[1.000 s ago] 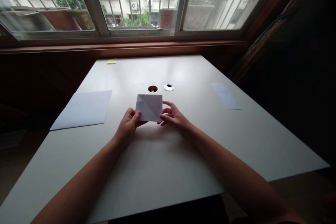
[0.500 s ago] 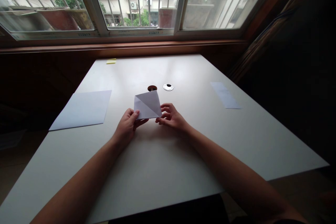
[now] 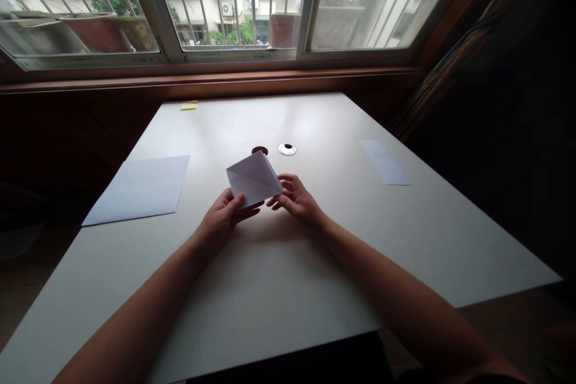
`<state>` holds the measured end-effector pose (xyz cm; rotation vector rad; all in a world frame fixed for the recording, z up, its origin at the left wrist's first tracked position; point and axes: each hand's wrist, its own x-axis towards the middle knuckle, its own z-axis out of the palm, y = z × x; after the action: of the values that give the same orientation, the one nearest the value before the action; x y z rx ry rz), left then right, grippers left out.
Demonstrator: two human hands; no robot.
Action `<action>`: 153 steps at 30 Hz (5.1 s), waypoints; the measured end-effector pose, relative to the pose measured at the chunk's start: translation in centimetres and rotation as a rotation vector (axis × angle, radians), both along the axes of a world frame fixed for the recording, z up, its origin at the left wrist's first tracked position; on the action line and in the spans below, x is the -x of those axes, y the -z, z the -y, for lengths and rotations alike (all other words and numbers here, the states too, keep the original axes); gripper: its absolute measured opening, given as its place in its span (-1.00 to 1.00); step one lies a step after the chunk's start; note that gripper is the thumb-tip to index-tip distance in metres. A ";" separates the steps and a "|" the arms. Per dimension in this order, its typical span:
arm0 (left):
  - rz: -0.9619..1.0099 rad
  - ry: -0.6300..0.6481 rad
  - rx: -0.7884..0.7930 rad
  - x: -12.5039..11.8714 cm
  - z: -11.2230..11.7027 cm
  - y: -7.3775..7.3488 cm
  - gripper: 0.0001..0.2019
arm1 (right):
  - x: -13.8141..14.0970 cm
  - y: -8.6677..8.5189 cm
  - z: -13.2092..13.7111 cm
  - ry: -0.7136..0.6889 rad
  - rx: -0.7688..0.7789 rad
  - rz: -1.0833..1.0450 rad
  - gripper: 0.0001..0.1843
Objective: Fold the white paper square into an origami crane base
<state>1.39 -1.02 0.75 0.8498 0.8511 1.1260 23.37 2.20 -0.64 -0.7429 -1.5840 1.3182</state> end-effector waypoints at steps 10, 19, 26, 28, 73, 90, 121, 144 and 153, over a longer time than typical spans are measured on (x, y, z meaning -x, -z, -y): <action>-0.181 -0.072 -0.095 0.3 -0.2 0.8 -0.67 | -0.5 -1.2 0.0 -0.040 0.222 -0.144 -0.34; -0.169 -0.165 -0.117 0.3 -0.2 0.9 -0.45 | -0.5 0.1 -0.8 0.020 0.211 -0.017 -0.50; -0.167 -0.150 -0.060 0.7 -0.7 0.7 -0.64 | -0.6 0.5 -0.7 0.006 0.110 0.152 -0.49; -0.135 -0.170 -0.048 0.8 -0.7 0.6 -0.68 | -0.6 0.3 -0.7 0.005 0.104 0.131 -0.48; -0.179 -0.126 -0.154 1.1 -0.2 -0.3 -0.42 | -0.7 -2.1 1.2 0.369 -0.572 0.230 -0.74; -0.199 -0.029 -0.117 1.2 -0.4 0.4 -0.36 | -0.4 -0.7 -0.3 0.031 0.202 -0.015 -0.49; -0.231 0.187 -0.183 1.2 0.2 0.4 -0.07 | -0.7 -0.7 -0.6 0.044 0.251 -0.052 -0.36; -0.507 0.113 -0.216 0.8 0.6 0.0 -0.49 | -0.1 -0.6 -0.2 0.003 -0.042 0.093 -0.57; -0.439 -0.074 -0.248 1.4 -0.2 0.0 -0.48 | -0.3 -1.2 -0.1 0.152 0.049 0.159 -0.60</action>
<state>0.00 -0.83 0.71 1.3115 1.1233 1.1420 23.67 2.30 0.59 -1.0003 -1.5895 1.2156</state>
